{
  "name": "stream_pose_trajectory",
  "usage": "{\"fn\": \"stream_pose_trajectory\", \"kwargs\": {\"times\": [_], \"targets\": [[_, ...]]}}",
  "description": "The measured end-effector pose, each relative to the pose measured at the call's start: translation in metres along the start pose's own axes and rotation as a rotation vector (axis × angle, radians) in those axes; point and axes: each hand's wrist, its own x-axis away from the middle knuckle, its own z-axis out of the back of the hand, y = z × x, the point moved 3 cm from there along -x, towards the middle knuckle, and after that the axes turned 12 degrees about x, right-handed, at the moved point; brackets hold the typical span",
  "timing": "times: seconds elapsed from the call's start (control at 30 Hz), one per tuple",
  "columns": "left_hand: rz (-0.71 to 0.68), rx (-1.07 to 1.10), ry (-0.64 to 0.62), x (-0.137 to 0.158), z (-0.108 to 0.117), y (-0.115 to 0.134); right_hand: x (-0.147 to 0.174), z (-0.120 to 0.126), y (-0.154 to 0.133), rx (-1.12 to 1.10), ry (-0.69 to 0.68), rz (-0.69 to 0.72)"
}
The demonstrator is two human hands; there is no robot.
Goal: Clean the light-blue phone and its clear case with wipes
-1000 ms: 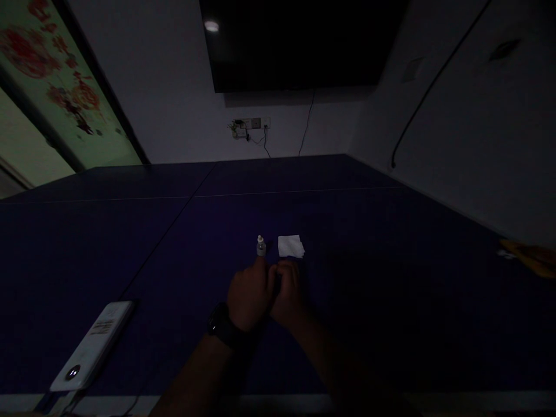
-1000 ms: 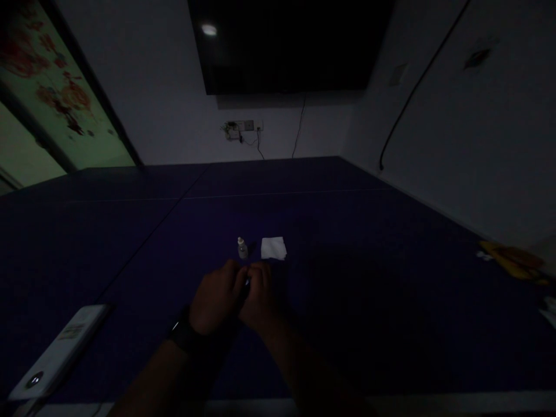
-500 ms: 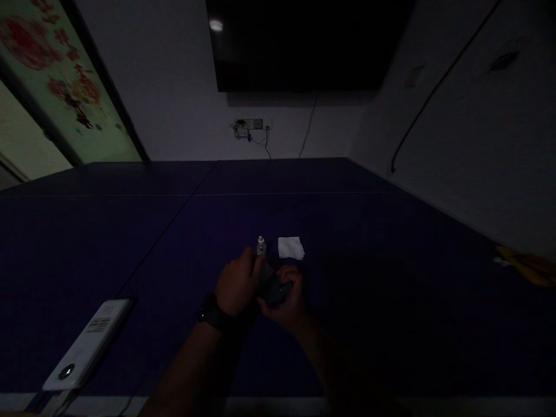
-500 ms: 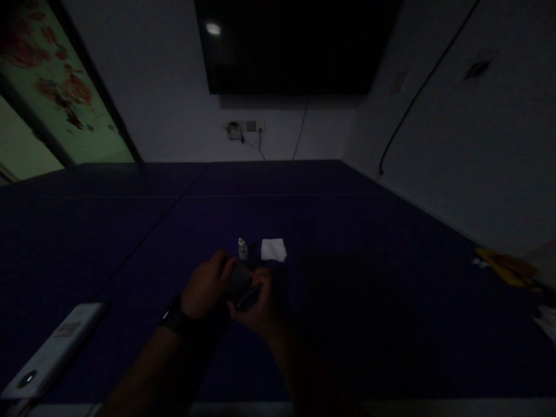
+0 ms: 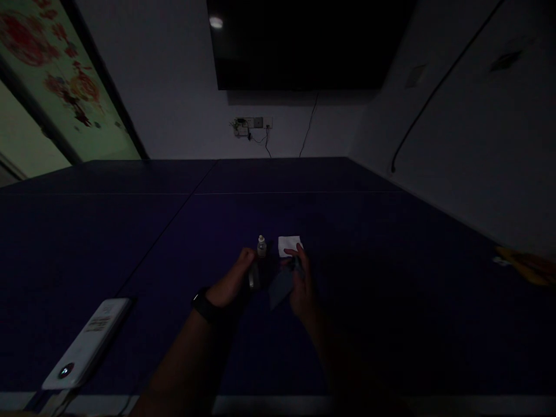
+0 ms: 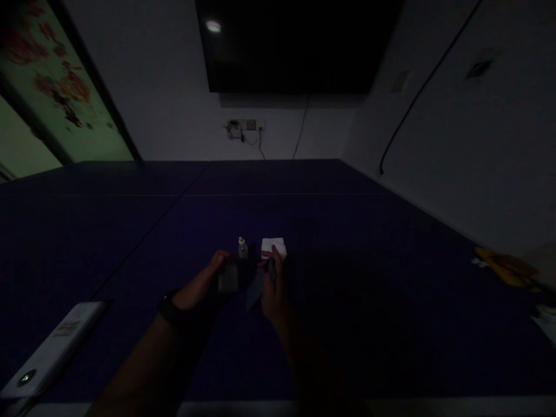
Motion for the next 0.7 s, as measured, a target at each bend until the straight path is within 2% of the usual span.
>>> {"fn": "stream_pose_trajectory", "kwargs": {"times": [0.1, 0.13, 0.2, 0.3, 0.5, 0.7], "targets": [[-0.008, -0.068, 0.1, 0.001, 0.011, 0.009, -0.015, 0.006, 0.006, -0.324, -0.015, -0.301], [0.014, -0.144, 0.123, 0.002, 0.015, 0.012, -0.019, 0.008, 0.007, -0.374, -0.036, -0.364], [0.065, -0.284, 0.212, 0.004, 0.022, 0.013, -0.024, 0.01, 0.008, -0.408, -0.098, -0.457], [0.114, -0.363, 0.257, 0.004, 0.028, 0.001, -0.026, 0.009, 0.012, -0.367, -0.201, -0.54], [0.122, -0.474, 0.333, 0.004, 0.034, -0.041, -0.023, 0.002, 0.031, -0.199, -0.276, -0.562], [0.125, -0.663, 0.401, 0.006, 0.037, -0.053, -0.026, 0.002, 0.048, 0.098, -0.282, -0.455]]}}
